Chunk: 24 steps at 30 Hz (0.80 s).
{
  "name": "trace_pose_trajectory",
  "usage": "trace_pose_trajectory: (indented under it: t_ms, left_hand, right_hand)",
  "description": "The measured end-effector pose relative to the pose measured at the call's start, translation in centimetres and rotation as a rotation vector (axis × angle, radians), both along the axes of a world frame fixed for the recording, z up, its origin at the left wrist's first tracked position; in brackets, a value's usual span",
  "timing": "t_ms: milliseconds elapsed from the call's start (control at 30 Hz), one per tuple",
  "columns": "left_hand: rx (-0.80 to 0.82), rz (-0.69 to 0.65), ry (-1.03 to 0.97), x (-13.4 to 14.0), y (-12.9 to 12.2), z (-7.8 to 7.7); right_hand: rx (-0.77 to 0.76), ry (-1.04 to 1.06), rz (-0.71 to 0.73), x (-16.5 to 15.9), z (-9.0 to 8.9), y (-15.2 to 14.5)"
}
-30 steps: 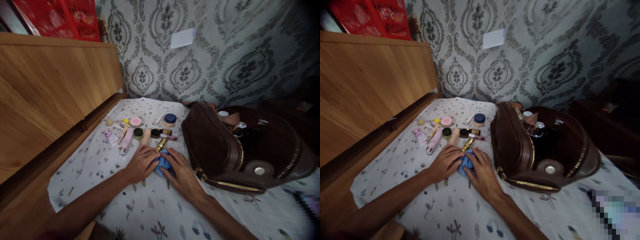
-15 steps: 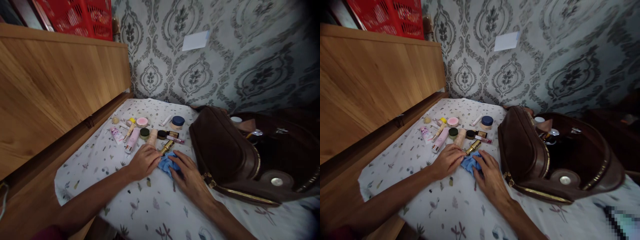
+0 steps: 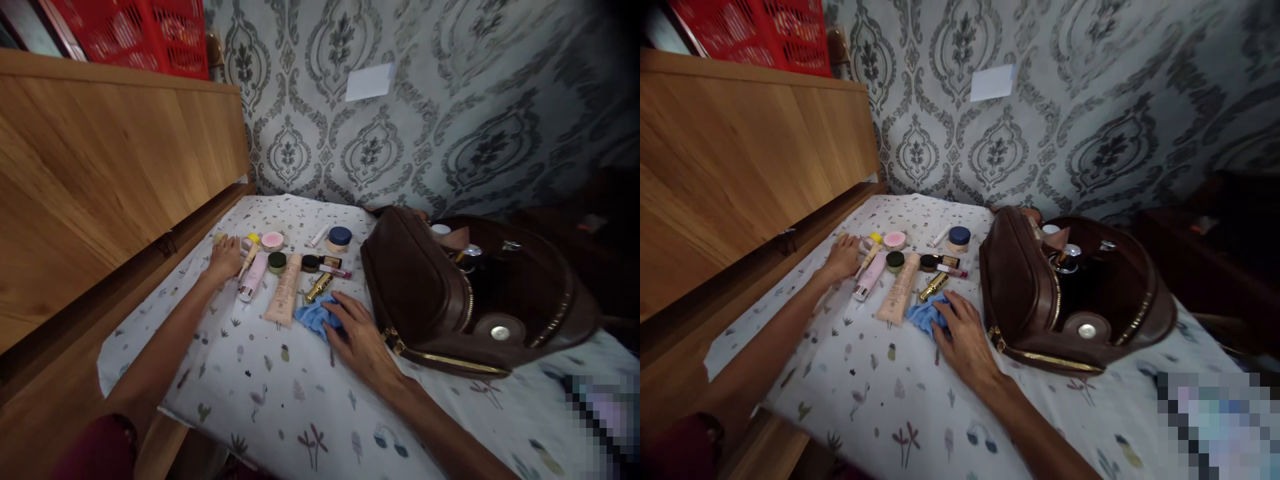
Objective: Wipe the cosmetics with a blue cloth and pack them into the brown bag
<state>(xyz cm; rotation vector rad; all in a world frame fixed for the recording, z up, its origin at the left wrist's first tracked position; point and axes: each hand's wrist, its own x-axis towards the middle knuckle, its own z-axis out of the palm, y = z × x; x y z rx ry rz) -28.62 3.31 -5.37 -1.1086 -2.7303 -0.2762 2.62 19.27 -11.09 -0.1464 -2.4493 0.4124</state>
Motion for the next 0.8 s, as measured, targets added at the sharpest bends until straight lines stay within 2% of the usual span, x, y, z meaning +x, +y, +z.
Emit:
trace_pose_trajectory:
  t_ms: [133,233,400,567,800]
  left_hand:
    - [-0.107,-0.013,-0.039,-2.0,0.3,-1.2]
    - [-0.133,-0.059,-0.016,-2.5,-0.2,-1.3]
    - [-0.146,-0.171,-0.004,-3.1,-1.6,-0.6]
    - [-0.115,-0.314,-0.025,-2.8,-1.9,0.0]
    - [-0.123,-0.431,-0.174,-1.7,-2.4,2.4]
  right_hand:
    - [-0.015,-0.006,0.004,0.0,-0.1,0.0]
    - [-0.019,0.000,-0.009,-0.1,-0.2,0.0]
    - [-0.041,-0.012,-0.001,-0.1,-0.2,0.1]
    - [-0.091,-0.020,-0.004,-0.1,0.0,0.0]
    - [-0.084,-0.036,-0.002,0.0,0.2,0.0]
